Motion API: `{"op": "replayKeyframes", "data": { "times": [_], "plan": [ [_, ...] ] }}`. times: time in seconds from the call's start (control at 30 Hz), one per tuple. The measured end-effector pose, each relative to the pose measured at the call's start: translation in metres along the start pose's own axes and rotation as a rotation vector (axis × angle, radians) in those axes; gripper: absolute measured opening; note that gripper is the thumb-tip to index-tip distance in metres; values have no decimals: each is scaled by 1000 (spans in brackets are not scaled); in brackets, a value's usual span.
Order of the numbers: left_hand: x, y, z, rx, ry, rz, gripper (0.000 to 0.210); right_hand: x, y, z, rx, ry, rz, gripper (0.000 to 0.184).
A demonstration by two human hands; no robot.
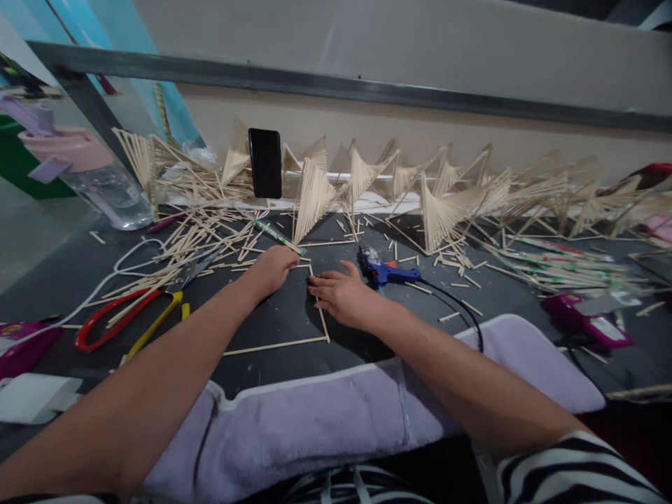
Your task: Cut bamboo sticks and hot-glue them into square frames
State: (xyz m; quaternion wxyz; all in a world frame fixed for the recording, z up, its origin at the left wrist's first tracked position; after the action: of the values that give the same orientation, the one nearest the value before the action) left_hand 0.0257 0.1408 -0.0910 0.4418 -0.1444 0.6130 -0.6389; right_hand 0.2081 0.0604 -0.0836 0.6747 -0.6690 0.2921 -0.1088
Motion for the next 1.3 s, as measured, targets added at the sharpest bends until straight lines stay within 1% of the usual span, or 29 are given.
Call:
{"op": "replayKeyframes", "data": {
  "times": [0.47, 0.67, 0.97, 1.13, 1.3],
  "plan": [
    [0, -2, 2, -11, 19, -12, 17, 0, 0, -1, -3, 0, -9, 26],
    [0, -1, 2, -13, 5, -10, 17, 0, 0, 0, -27, 6, -1, 25],
    [0, -1, 1, -22, 23, -2, 18, -1, -2, -2, -15, 29, -29, 25],
    [-1, -1, 2, -31, 29, 9, 18, -1, -3, -2, -4, 6, -28, 25],
    [-1, 0, 1, -43, 31, 9, 18, 0, -2, -1, 8, 17, -34, 26]
  ]
}}
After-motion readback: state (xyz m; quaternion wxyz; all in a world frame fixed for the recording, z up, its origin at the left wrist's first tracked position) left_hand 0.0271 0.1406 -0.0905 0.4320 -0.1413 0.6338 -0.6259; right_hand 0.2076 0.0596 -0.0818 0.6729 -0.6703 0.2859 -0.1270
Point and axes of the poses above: each hand's wrist, its own x-axis away from the middle knuckle, its own y-axis out of the palm, z = x × y, the point moved 2 cm from there along -x, towards the middle knuckle, and after that the axes turned 10 degrees about -y, right-handed, at the moved point
